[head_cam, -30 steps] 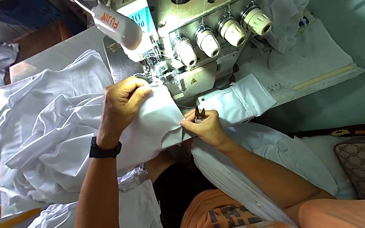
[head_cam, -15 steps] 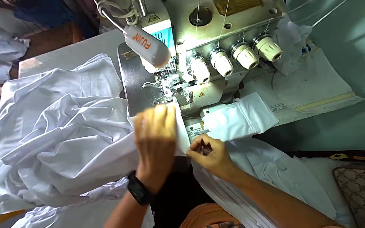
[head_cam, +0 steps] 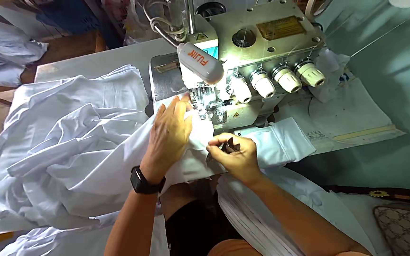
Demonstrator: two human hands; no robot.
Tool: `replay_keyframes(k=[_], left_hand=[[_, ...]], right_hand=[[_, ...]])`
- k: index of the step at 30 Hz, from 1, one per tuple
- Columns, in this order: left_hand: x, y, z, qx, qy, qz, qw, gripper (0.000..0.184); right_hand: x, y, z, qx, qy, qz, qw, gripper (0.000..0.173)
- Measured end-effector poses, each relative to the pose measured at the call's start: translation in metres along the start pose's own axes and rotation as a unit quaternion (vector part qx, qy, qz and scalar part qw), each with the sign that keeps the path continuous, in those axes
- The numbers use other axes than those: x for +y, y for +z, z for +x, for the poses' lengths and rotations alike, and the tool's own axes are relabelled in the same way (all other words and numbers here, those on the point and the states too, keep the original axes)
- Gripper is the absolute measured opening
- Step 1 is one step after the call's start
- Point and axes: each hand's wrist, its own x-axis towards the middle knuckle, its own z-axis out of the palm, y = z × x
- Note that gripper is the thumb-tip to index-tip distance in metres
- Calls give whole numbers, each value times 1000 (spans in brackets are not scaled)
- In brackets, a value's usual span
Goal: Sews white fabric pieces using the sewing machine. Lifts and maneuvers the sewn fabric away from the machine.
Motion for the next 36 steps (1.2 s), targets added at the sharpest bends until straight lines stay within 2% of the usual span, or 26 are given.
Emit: replay_keyframes(k=[2,6,9,11,12,15,17,18,20,21,23,26,28,30,32,34,36], left_hand=[[-10,-5,14,1,4,-4,1000,25],[-34,-3,51,9,-57,-36,998,36],[-48,-3,69,37,-95,-75,992,55],[-58,-3,76,54,-165,-118,978,75],[-62,-3,77,67,-202,-137,968,76],[-63,-6,68,109,-236,-138,956,48],[-47,-13,45,164,-185,-122,961,40],[-38,-18,28,179,-129,-123,968,44],[-16,-29,-12,143,-4,-116,983,54],[-5,-32,-29,116,40,-83,989,47],[6,-25,-53,116,106,-28,987,22],[7,-7,-91,120,137,-10,983,16],[7,6,-115,155,111,-16,982,13],[11,18,-131,217,63,-52,973,10],[19,28,-137,283,-22,-112,952,10],[25,34,-136,297,-114,-170,933,20],[31,34,-125,263,-195,-223,918,27]], right_hand=[[1,0,15,-6,-20,-13,1000,8],[5,6,32,13,-62,-133,989,12],[4,9,32,20,-86,-174,981,15],[10,7,22,16,-119,-128,984,12],[15,6,14,13,-141,-98,985,10],[46,-5,-16,-2,-154,-122,981,13],[67,-14,-33,-46,-123,-203,970,12],[71,-17,-36,-63,-123,-231,963,12],[69,-17,-33,-78,-112,-236,962,14],[67,-17,-32,-83,-94,-222,967,17],[64,-18,-29,-90,-70,-190,975,30],[46,-17,-28,-90,-97,-186,974,56],[28,-13,-28,-86,-150,-192,966,55],[17,-6,-26,-89,-206,-191,956,40],[13,2,-24,-83,-254,-198,943,28],[10,10,-22,-64,-281,-204,936,24],[7,13,-22,-45,-286,-199,936,22]])
